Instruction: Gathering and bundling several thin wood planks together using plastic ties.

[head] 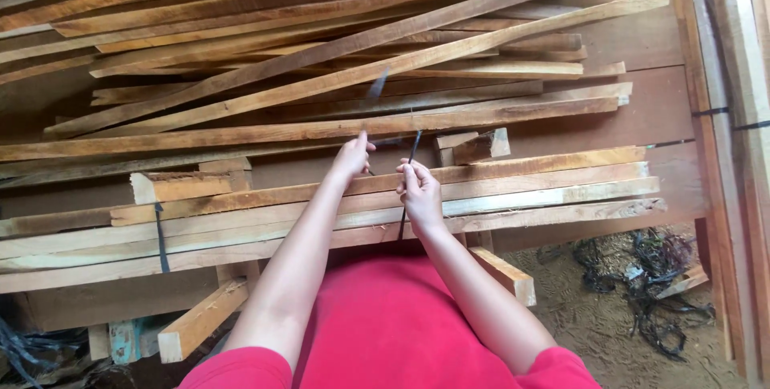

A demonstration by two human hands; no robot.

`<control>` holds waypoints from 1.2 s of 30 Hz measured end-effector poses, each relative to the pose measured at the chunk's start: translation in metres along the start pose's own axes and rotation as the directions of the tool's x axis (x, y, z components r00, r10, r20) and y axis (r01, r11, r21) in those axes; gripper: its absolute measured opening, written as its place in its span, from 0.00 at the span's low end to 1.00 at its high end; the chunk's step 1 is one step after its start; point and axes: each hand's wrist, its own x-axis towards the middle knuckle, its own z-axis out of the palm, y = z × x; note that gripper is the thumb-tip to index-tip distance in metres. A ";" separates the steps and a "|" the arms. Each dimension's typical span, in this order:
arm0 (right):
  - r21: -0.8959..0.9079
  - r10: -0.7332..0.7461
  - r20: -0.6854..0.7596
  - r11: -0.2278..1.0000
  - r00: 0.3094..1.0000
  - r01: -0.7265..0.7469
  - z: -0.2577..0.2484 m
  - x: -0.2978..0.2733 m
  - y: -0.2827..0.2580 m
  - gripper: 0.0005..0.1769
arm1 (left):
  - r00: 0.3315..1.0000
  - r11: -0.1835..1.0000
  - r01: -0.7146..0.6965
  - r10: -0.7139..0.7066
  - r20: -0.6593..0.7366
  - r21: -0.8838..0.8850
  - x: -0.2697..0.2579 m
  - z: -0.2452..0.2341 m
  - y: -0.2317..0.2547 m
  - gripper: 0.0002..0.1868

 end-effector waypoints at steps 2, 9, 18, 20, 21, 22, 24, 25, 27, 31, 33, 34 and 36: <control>-0.006 0.044 0.037 0.999 0.998 -0.044 0.000 -0.013 -0.027 0.14 | 0.999 0.996 -0.023 0.020 0.026 0.090 0.000 -0.003 0.005 0.31; 0.061 0.096 0.093 0.993 0.991 -0.101 -0.009 0.002 -0.033 0.13 | 0.990 0.962 -0.120 0.135 -0.045 0.245 0.016 0.014 -0.016 0.25; -0.025 -0.040 0.206 0.999 0.978 0.047 0.009 -0.017 -0.103 0.11 | 0.978 0.888 -0.191 0.133 0.163 0.419 -0.020 0.011 0.013 0.27; -0.028 -0.049 0.226 0.998 0.973 0.056 0.011 -0.030 -0.121 0.12 | 0.983 0.894 -0.164 0.116 0.140 0.417 -0.018 0.012 -0.003 0.26; -0.029 -0.066 0.244 0.997 0.967 0.075 0.012 -0.032 -0.132 0.12 | 0.987 0.898 -0.147 0.107 0.117 0.416 -0.012 0.014 -0.005 0.26; -0.029 -0.064 0.241 0.997 0.968 0.073 0.013 -0.031 -0.139 0.12 | 0.987 0.897 -0.147 0.105 0.120 0.417 -0.011 0.012 0.001 0.26; -0.069 -0.157 0.272 0.981 0.949 0.182 0.014 -0.032 -0.151 0.11 | 0.985 0.892 -0.150 0.099 0.140 0.427 -0.013 0.008 0.008 0.28; -0.073 -0.150 0.272 0.982 0.951 0.175 0.011 -0.017 -0.135 0.11 | 0.986 0.894 -0.144 0.092 0.143 0.424 -0.011 0.009 -0.003 0.28; -0.228 -0.320 0.225 0.901 0.920 0.369 0.006 0.022 -0.112 0.11 | 0.987 0.972 -0.133 0.112 0.114 0.195 0.001 0.008 -0.011 0.23; -0.116 -0.048 0.105 0.991 0.993 0.060 0.031 0.102 -0.087 0.11 | 0.979 0.983 -0.160 0.169 0.116 -0.087 -0.014 0.009 0.003 0.21; -0.296 -0.122 0.175 0.940 0.977 0.170 0.048 0.137 -0.051 0.10 | 0.974 0.983 -0.185 0.182 0.135 0.006 -0.003 0.013 -0.017 0.25; -0.295 -0.125 0.180 0.939 0.976 0.174 0.056 0.141 -0.043 0.10 | 0.974 0.982 -0.187 0.185 0.129 0.005 -0.028 0.010 0.010 0.25; -0.365 -0.067 0.213 0.920 0.975 0.143 0.074 0.147 -0.024 0.11 | 0.971 0.991 -0.055 0.025 0.236 0.121 -0.080 0.002 0.061 0.23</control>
